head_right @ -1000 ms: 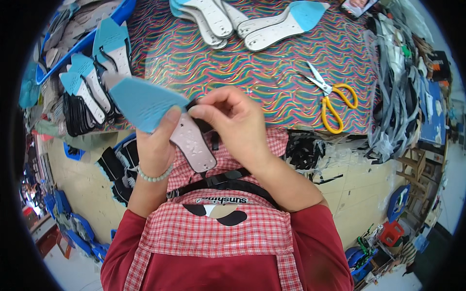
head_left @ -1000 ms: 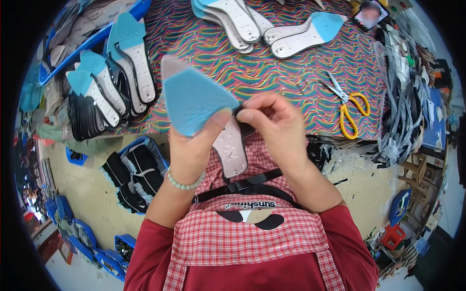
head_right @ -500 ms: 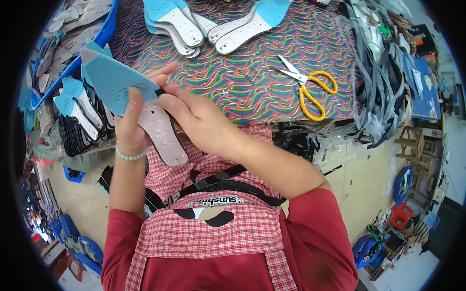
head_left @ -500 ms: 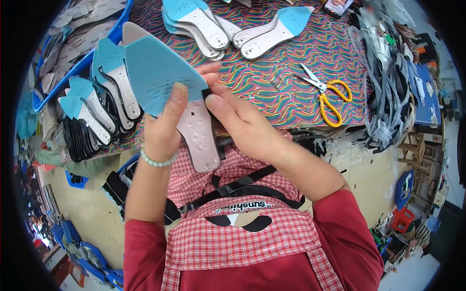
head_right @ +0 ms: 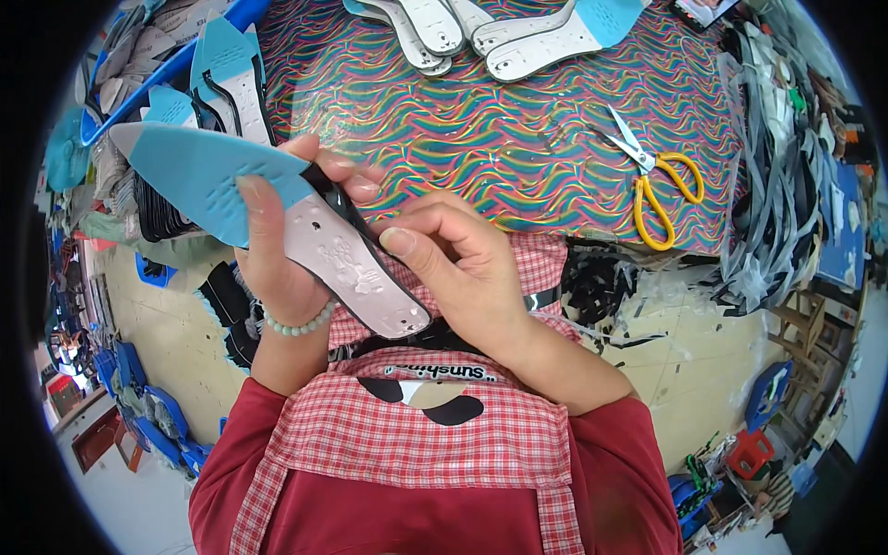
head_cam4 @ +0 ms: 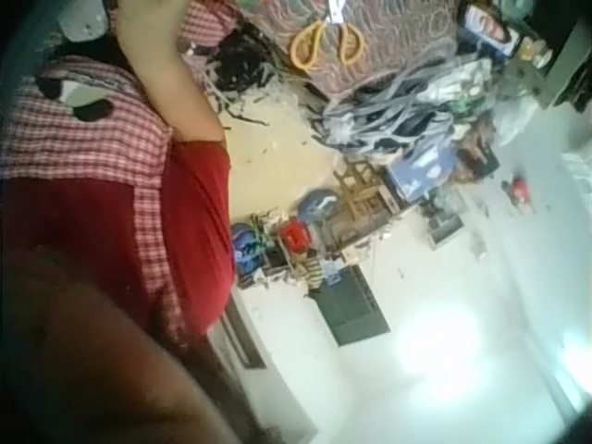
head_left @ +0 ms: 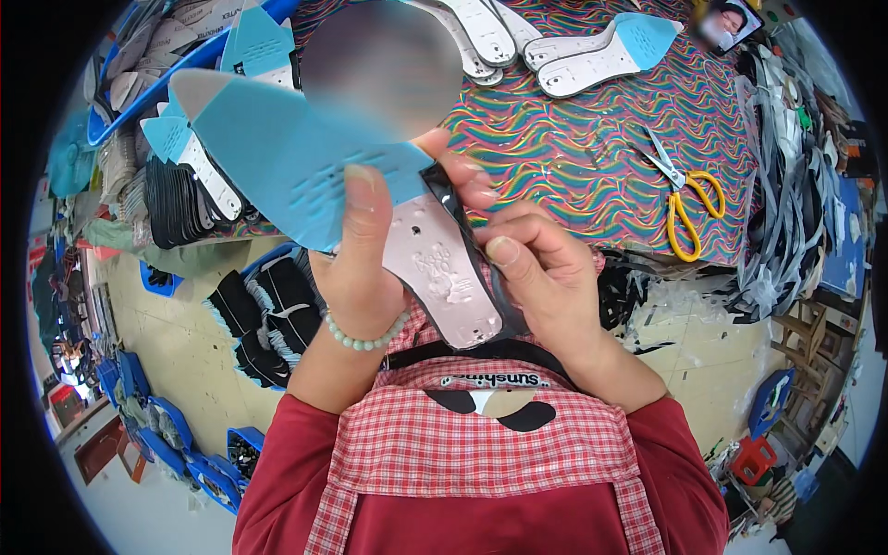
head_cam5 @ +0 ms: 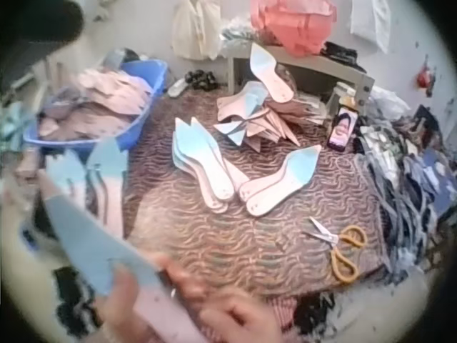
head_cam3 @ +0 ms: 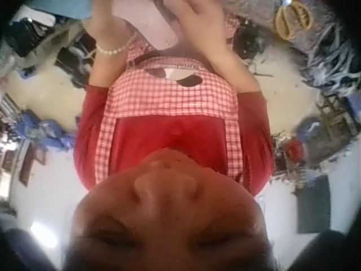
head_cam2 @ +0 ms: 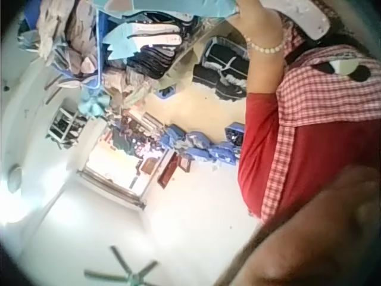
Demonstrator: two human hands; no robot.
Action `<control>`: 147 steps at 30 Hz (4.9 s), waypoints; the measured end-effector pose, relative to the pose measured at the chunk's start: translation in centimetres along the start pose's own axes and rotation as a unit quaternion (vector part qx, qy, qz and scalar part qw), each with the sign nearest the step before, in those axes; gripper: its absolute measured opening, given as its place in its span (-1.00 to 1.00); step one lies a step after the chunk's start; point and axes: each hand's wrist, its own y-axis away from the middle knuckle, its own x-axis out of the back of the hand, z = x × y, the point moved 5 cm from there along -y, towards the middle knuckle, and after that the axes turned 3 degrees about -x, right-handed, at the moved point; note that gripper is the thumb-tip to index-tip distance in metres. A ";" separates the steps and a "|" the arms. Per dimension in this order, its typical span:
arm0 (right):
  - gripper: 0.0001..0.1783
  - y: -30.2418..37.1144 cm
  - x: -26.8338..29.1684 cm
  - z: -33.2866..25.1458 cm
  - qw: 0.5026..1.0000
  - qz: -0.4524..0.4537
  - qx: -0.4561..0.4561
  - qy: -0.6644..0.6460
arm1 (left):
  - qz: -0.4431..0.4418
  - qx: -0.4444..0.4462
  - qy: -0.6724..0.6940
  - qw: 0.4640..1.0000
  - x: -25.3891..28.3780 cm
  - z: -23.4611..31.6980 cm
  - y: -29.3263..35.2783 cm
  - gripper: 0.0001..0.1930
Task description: The person assembles slipper soles by attaching black elastic straps to the sides of light blue and white insoles. They pick up a sole, wrap the strap around the edges, and secure it in place, repeating this process for multiple units on a cluttered workbench.
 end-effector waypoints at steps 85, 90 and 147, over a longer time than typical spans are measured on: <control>-0.86 1.1 0.2 -4.3 0.912 0.078 0.309 0.256 | 0.025 0.055 -0.026 0.998 -1.8 0.7 1.8 -0.56; -0.85 -0.2 -0.6 -4.6 0.915 0.025 0.300 0.267 | 0.017 0.028 -0.061 0.998 -0.9 0.2 1.5 -0.56; -0.63 0.9 1.3 0.5 0.987 -0.055 -0.004 0.149 | -0.164 0.293 -0.006 0.942 1.1 -5.7 2.2 -0.58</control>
